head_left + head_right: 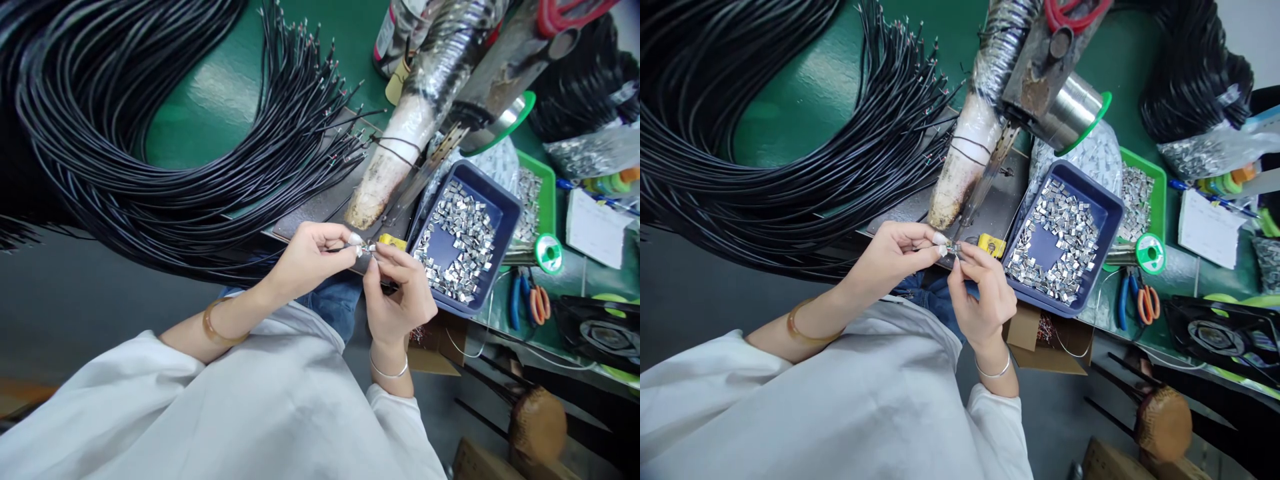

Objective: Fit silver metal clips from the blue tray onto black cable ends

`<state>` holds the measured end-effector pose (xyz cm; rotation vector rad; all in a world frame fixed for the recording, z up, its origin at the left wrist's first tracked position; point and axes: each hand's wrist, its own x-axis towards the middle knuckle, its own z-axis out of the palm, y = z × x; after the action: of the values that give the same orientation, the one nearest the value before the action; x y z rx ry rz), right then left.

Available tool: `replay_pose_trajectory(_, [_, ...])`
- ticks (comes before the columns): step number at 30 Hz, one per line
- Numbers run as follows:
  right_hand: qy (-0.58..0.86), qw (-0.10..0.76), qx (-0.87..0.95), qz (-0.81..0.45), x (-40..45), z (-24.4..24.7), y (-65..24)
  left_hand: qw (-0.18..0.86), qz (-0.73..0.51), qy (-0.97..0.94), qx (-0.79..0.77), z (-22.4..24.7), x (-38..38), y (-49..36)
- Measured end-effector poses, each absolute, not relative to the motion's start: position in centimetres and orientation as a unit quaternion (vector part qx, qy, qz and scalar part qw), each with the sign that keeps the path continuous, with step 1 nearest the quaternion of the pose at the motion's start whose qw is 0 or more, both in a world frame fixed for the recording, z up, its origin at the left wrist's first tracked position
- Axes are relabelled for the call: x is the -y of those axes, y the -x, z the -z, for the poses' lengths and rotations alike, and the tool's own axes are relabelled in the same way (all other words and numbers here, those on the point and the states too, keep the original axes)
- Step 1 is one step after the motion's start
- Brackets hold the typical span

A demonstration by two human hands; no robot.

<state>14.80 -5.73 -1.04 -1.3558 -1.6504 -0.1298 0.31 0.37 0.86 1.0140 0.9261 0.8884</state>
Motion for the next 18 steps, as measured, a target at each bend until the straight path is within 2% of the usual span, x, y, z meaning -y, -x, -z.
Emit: replay_pose_trajectory(18, [0.563,0.467,0.68,0.048,5.2,-0.1,-14.5,0.642,-0.435,-0.476,-0.415,-0.5,-0.2,-0.4])
